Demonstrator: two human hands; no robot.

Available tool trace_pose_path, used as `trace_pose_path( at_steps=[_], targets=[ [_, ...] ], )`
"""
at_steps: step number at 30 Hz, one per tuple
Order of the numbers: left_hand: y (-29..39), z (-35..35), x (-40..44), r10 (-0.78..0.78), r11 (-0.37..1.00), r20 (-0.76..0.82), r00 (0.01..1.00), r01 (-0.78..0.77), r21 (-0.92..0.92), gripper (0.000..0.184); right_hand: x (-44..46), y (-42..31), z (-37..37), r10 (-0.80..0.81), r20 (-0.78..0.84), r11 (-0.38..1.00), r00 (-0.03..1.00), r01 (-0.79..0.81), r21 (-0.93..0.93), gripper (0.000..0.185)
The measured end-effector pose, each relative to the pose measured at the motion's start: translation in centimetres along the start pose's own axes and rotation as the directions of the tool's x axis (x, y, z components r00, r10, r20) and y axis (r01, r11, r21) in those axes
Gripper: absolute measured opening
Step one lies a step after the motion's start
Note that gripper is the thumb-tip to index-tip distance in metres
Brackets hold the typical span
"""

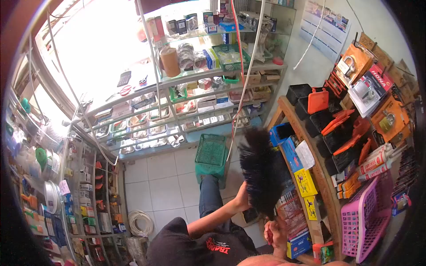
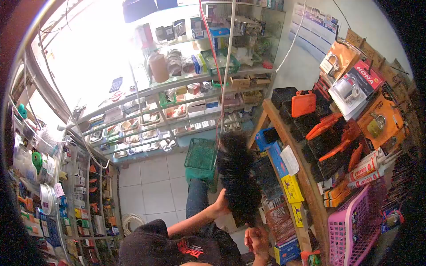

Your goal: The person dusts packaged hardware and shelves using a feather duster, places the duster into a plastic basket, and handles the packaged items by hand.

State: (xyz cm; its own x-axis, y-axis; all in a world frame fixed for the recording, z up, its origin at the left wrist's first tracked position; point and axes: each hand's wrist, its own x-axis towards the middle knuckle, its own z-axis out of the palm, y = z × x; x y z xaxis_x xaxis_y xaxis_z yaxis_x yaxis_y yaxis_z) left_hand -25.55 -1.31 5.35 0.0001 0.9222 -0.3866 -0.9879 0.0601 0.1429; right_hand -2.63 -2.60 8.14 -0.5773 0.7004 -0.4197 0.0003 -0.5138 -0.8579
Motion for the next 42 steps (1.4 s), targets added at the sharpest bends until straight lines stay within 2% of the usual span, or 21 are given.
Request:
trace_pose_path(
  at_steps=[2,5,6,9,12,15,17,19,20,22,23,25,28,29,30,33,35,37,39,42],
  targets=[
    [0.4,0.4,-0.8,0.054,0.997,0.025,0.998,-0.053,-0.061,0.051,0.5,0.7,-1.0,0.067,-0.009,0.993,0.998,-0.068,-0.100,0.030],
    [2.7,-2.1,0.7,0.076,0.994,0.209,0.975,-0.059,-0.088,0.048,0.4,0.9,-0.8,0.056,0.006,0.976,0.998,-0.054,-0.213,0.033],
    [3.4,-1.8,1.2,0.103,0.992,0.228,0.968,-0.081,-0.101,0.050,0.1,1.0,-0.9,0.106,-0.005,0.968,0.994,-0.104,-0.228,0.033],
    [4.0,-2.2,1.6,0.087,0.994,0.303,0.949,-0.062,-0.090,0.050,-0.3,0.9,-0.1,0.096,0.041,0.984,0.995,-0.088,-0.157,0.032],
    [2.5,0.2,-0.1,-0.037,0.999,0.074,0.997,0.040,-0.029,0.056,-0.4,0.7,1.0,0.007,0.065,0.998,0.998,-0.011,0.059,0.031],
    [-0.1,-0.7,2.5,-0.060,0.996,0.271,0.961,0.075,-0.047,0.062,-0.7,-0.4,2.6,-0.062,0.043,0.984,0.997,0.054,0.169,0.032],
    [-0.7,-0.2,2.6,-0.066,0.997,0.171,0.983,0.072,-0.028,0.065,-0.7,-0.1,2.8,-0.165,0.009,0.959,0.986,0.159,0.236,0.031],
    [-1.1,0.9,2.2,-0.043,0.999,0.043,0.998,0.043,-0.013,0.064,-1.1,-0.4,2.1,-0.169,0.098,0.969,0.981,0.147,0.199,0.030],
    [-0.9,-0.1,3.0,-0.058,0.996,0.162,0.985,0.069,-0.061,0.064,-1.4,-0.5,1.5,-0.168,0.144,0.974,0.975,0.142,0.177,0.029],
    [0.2,-2.1,4.5,-0.064,0.980,0.390,0.918,0.132,-0.151,0.064,-1.0,0.9,-0.2,-0.130,0.090,0.989,0.987,0.135,-0.054,0.024],
    [0.5,-2.2,4.1,-0.011,0.993,0.446,0.895,0.063,-0.101,0.062,-0.9,1.8,-0.8,-0.115,0.062,0.978,0.991,0.124,-0.169,0.022],
    [2.2,1.3,1.2,0.075,0.996,0.558,0.827,-0.083,-0.010,0.059,-1.5,3.2,-1.1,-0.204,0.049,0.963,0.978,0.209,-0.168,0.022],
    [4.6,-0.1,2.6,0.067,0.997,0.648,0.759,-0.077,-0.013,0.054,-2.9,3.8,-0.6,-0.267,0.049,0.955,0.962,0.271,-0.122,0.020],
    [4.2,-0.3,2.9,0.072,0.997,0.604,0.794,-0.083,-0.010,0.051,-3.4,3.9,-0.5,-0.276,0.055,0.954,0.959,0.281,-0.101,0.019],
    [3.4,-0.2,2.8,0.082,0.996,0.555,0.828,-0.091,-0.011,0.048,-3.6,4.6,-1.7,-0.251,0.096,0.925,0.963,0.268,-0.269,0.022],
    [-0.1,1.9,-0.3,0.078,0.995,0.369,0.926,-0.096,0.030,0.040,-2.8,6.6,-2.2,-0.364,0.120,0.930,0.923,0.367,0.001,0.023],
    [-2.0,2.0,0.5,0.001,0.996,0.537,0.843,0.045,-0.072,0.044,-3.0,6.4,-2.3,-0.332,0.097,0.935,0.938,0.340,-0.095,0.026],
    [-1.9,2.9,0.3,0.075,0.997,0.523,0.849,-0.079,-0.015,0.048,-3.7,4.7,-1.9,-0.273,0.055,0.952,0.960,0.278,-0.128,0.028],
    [-0.9,3.7,-0.4,0.169,0.976,0.513,0.841,-0.215,0.032,0.053,-4.1,5.1,-2.1,-0.304,0.038,0.942,0.952,0.306,-0.139,0.036],
    [1.6,4.3,-1.7,0.255,0.965,0.293,0.921,-0.264,-0.012,0.056,-4.4,5.3,-2.7,-0.348,0.088,0.921,0.933,0.358,-0.155,0.046]
  ],
)
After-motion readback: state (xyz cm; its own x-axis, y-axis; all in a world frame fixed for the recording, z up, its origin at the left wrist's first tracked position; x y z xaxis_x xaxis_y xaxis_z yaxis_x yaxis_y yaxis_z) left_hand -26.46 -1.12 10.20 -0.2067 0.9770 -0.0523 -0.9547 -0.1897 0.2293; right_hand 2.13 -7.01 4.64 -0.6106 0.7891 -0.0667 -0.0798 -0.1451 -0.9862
